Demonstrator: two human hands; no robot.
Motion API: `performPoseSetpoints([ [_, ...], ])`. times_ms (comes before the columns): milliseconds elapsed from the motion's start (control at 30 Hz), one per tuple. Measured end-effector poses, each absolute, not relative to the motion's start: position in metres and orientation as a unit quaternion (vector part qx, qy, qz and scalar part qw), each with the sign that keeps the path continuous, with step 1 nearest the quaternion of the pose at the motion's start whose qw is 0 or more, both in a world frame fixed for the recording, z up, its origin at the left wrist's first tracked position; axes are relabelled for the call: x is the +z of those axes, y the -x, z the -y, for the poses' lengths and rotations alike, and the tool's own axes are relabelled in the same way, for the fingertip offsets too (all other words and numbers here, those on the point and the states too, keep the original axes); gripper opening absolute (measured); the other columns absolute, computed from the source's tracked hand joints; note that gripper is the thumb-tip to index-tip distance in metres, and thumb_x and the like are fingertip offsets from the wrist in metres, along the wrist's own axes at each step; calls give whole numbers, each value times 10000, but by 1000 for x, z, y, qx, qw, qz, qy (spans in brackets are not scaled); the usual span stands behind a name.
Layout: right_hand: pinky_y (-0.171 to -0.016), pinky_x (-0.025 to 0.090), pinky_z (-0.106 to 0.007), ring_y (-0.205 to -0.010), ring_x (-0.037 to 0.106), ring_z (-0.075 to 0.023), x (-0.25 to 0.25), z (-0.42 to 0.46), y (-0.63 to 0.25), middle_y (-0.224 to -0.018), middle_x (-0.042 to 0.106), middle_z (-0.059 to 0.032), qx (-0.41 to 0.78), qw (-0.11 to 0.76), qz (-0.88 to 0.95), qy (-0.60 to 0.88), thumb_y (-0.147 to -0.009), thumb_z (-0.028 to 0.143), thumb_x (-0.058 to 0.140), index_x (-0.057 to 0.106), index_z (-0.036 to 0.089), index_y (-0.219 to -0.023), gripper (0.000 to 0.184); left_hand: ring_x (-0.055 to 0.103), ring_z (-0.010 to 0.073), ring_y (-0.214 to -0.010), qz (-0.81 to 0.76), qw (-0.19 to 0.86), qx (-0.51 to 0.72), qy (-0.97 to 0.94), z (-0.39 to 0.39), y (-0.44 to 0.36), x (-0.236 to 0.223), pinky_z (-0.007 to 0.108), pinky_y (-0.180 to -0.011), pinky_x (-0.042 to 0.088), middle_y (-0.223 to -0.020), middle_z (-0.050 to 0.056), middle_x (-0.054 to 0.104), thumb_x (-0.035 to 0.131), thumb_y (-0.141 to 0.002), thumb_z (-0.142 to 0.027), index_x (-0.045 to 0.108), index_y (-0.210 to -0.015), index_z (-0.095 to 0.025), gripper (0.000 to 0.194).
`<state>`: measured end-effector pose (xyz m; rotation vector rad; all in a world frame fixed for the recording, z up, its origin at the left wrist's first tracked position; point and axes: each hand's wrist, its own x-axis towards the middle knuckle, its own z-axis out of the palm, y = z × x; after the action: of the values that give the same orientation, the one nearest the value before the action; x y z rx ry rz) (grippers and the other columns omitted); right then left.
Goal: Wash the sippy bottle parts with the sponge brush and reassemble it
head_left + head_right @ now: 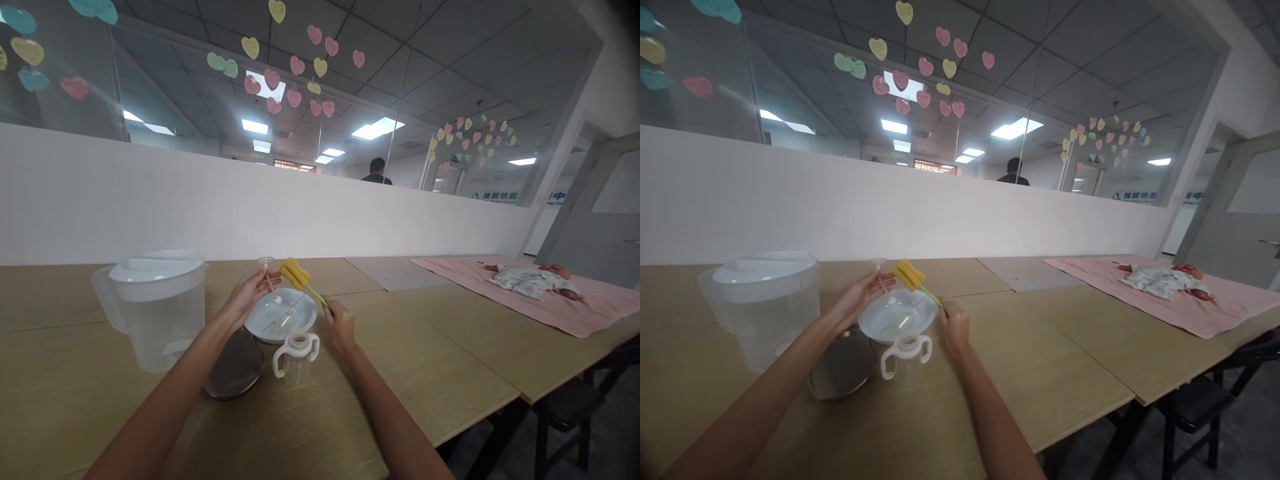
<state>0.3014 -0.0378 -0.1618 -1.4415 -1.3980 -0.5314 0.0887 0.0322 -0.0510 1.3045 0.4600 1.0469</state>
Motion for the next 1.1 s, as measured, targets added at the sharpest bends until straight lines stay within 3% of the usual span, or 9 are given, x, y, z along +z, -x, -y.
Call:
performPoseSetpoints([
  [267,-654,451,-201,-739,616,-133,-160,41,-293,-904,668,-66,-278,489,572,596,-851,220,365,620,159,-1014,308,625,170,-773,-221,615,437,-618,-24,-90,-50,299,-756,487,-872,77,633,567,-745,-379,586,-808,-142,246],
  [400,-612,431,-195,-690,615,-126,-158,41,-292,-855,675,-53,-288,487,563,603,-861,239,358,619,164,-996,303,595,125,-598,-244,589,425,-642,-15,-90,-46,253,-591,485,-811,52,611,601,-707,-411,579,-812,-145,287],
  [567,-564,396,-192,-631,604,-125,-157,42,-293,-761,674,-38,-282,479,555,619,-866,261,364,624,162,-969,297,349,32,-378,-244,548,424,-678,-8,-91,-42,162,-362,310,-537,-56,418,641,-661,-396,540,-688,-144,273],
  [700,-566,386,-189,-624,596,-118,-157,42,-294,-757,670,-39,-276,474,560,621,-869,269,359,621,161,-966,300,219,24,-361,-254,553,414,-677,-9,-91,-43,141,-328,177,-469,-97,248,627,-670,-401,521,-700,-155,270],
  [800,-562,380,-186,-617,591,-115,-158,42,-295,-745,665,-40,-278,472,560,621,-867,267,357,623,158,-946,298,250,28,-366,-260,551,417,-675,-13,-91,-45,139,-335,217,-477,-94,277,617,-678,-390,530,-746,-154,261],
  [900,-552,372,-186,-604,583,-114,-159,41,-296,-726,660,-38,-282,468,561,622,-863,262,356,626,161,-923,294,388,50,-405,-257,574,421,-654,-18,-91,-47,170,-393,354,-524,-56,413,608,-672,-353,531,-736,-145,230],
  [967,-545,366,-187,-596,577,-112,-160,40,-296,-723,657,-37,-286,464,562,622,-860,258,356,626,165,-916,292,416,49,-418,-252,608,416,-628,-22,-90,-49,169,-407,371,-559,-36,462,587,-678,-320,532,-733,-139,198],
  [1100,-525,355,-190,-579,567,-114,-162,39,-297,-700,649,-34,-296,462,557,624,-854,254,353,627,166,-899,290,232,4,-332,-262,648,402,-592,-28,-89,-51,121,-303,142,-480,-88,328,575,-685,-278,511,-717,-137,159],
])
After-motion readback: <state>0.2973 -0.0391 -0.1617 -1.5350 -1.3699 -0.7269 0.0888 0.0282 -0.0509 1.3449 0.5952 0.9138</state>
